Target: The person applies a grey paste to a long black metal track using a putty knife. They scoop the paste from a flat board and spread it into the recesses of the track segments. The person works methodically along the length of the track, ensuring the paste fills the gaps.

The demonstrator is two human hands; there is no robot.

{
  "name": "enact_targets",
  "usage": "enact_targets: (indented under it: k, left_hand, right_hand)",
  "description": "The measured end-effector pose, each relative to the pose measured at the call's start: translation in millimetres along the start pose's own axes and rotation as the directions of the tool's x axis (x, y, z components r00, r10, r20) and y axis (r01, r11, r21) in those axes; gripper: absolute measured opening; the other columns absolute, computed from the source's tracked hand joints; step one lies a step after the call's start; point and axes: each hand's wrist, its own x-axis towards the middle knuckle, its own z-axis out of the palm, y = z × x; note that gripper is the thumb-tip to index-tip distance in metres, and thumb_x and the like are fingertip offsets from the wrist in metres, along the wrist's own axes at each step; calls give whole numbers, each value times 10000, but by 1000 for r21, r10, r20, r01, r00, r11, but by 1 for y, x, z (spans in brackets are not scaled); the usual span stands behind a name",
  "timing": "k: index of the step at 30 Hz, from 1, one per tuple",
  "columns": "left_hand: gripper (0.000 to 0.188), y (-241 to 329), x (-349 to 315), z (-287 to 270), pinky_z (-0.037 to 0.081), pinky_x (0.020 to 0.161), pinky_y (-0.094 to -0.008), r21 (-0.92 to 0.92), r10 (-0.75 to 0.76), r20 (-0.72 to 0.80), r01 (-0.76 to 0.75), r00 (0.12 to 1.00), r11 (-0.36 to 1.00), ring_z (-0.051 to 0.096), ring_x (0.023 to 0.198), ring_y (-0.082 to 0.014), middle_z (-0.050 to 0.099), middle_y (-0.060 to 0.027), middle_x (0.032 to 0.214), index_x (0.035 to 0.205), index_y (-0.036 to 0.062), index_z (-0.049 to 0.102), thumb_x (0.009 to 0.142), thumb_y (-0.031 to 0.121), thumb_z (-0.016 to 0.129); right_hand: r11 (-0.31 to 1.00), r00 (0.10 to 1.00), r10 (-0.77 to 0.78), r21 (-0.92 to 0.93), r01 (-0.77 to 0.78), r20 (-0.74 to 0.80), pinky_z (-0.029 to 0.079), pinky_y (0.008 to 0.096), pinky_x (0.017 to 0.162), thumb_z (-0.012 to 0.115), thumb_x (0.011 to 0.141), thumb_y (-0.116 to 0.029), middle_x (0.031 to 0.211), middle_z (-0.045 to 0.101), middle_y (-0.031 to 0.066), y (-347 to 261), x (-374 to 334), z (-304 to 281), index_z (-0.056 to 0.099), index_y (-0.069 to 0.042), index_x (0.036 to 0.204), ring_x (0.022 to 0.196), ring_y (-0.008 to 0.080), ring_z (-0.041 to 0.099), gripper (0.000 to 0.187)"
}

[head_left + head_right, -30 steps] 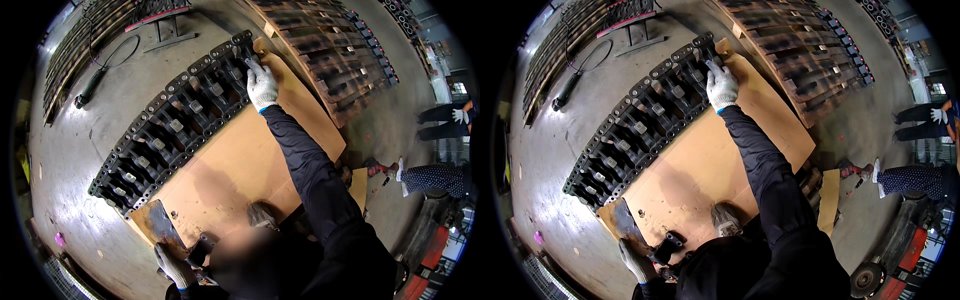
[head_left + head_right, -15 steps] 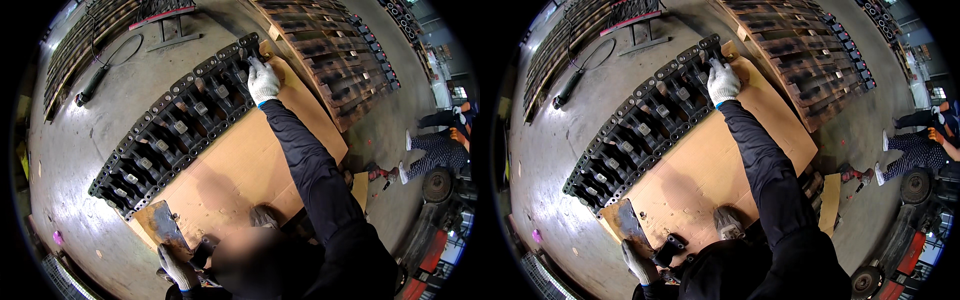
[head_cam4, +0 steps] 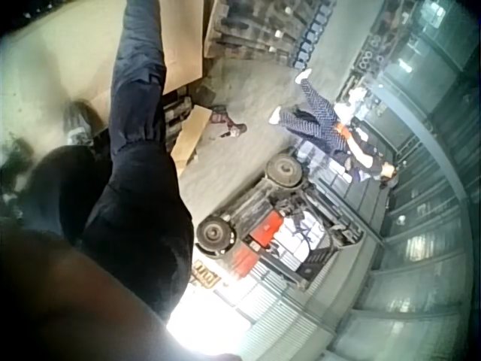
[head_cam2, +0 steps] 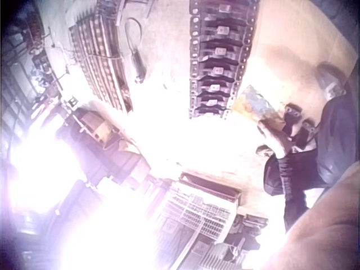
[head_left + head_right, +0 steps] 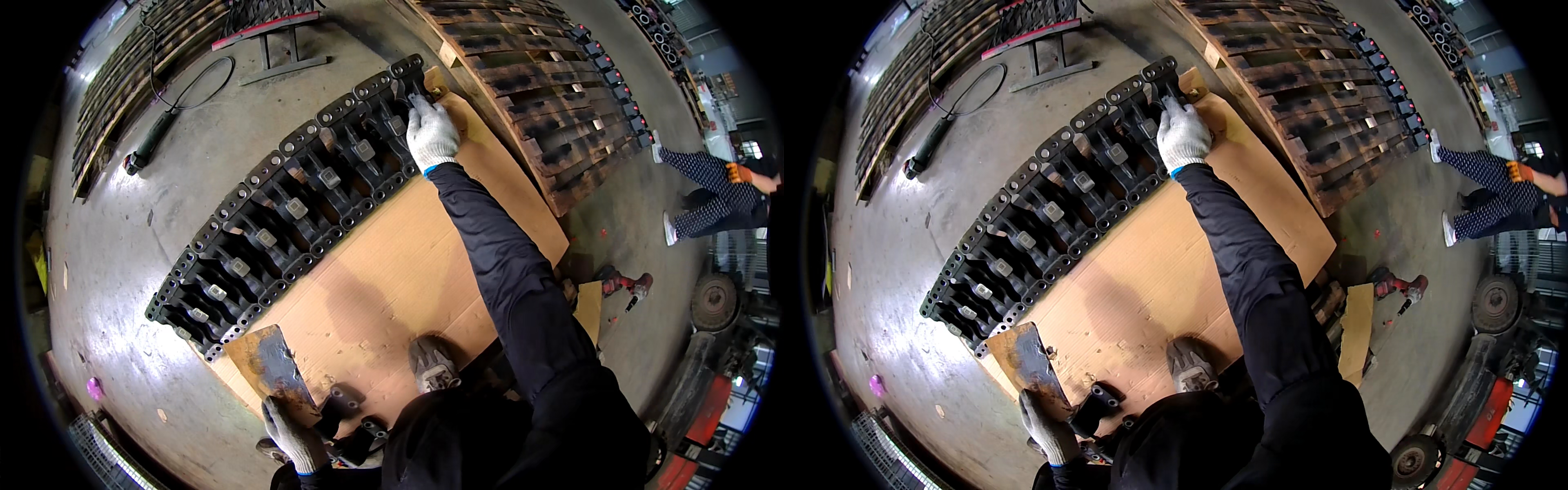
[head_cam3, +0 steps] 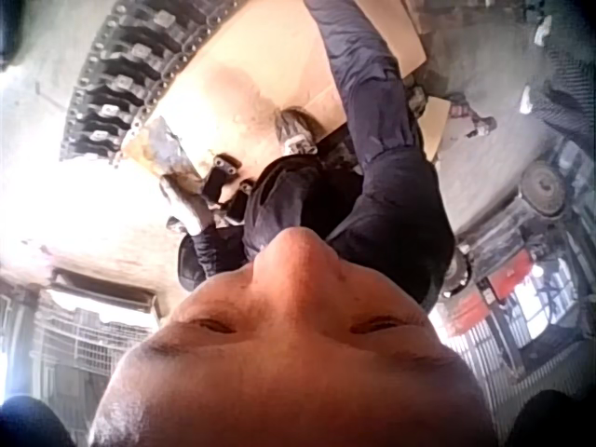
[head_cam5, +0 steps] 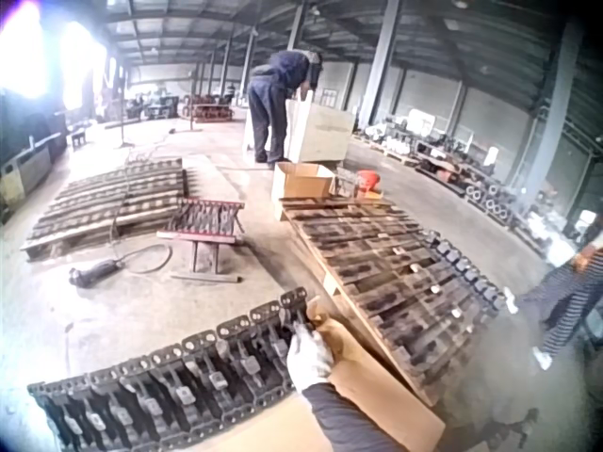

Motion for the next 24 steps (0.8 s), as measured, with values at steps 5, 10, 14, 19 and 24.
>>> enact_targets:
  k: [5, 10, 14, 19, 24]
  left_hand:
    - [397, 5, -3, 3, 451, 1067, -385, -29, -1, 25, 1, 1000, 1000, 564, 1223, -288, 553, -196, 1331, 1401, -72, 461, 1060, 132, 458]
    - [366, 17, -14, 20, 459, 914, -334, 34, 104, 7, -104, 995, 994, 564, 1010, -185, 589, -93, 1092, 1183, -23, 549, 1076, 319, 474]
    - [463, 10, -11, 10, 443, 1058, -365, -63, -3, 55, 6, 998, 998, 559, 1219, -215, 573, -150, 1319, 1394, -64, 483, 1084, 280, 470]
    - [436, 25, -18, 20, 438, 1076, -377, -175, -61, 41, 67, 997, 982, 557, 1236, -237, 552, -178, 1355, 1413, -67, 462, 1082, 216, 467]
    - [436, 0, -11, -2, 428, 1095, -382, 114, 17, 86, -27, 996, 993, 547, 1265, -279, 526, -219, 1394, 1443, -74, 426, 1074, 156, 452]
  right_hand:
    - [1000, 1000, 13, -21, -13, -24, 562, 489, 771, 621, 903, -221, 1050, 676, 201, -7, -3, 4, 678, -152, 1217, 904, 387, 683, 327]
    - [997, 998, 26, -74, -22, 56, 557, 487, 776, 628, 900, -215, 996, 679, 202, -9, 0, -4, 697, -137, 1218, 886, 394, 670, 335]
    - [995, 998, 0, -101, 6, 63, 556, 488, 765, 630, 899, -218, 980, 676, 203, -10, -1, -9, 700, -135, 1200, 875, 394, 668, 321]
    - [998, 1000, 10, -64, -10, 1, 555, 484, 770, 631, 901, -217, 987, 676, 205, -7, 0, -10, 701, -133, 1193, 883, 394, 667, 312]
    - [998, 998, 51, -48, -49, 45, 556, 484, 785, 629, 901, -214, 1010, 678, 206, -17, 5, -6, 699, -123, 1195, 916, 394, 669, 315]
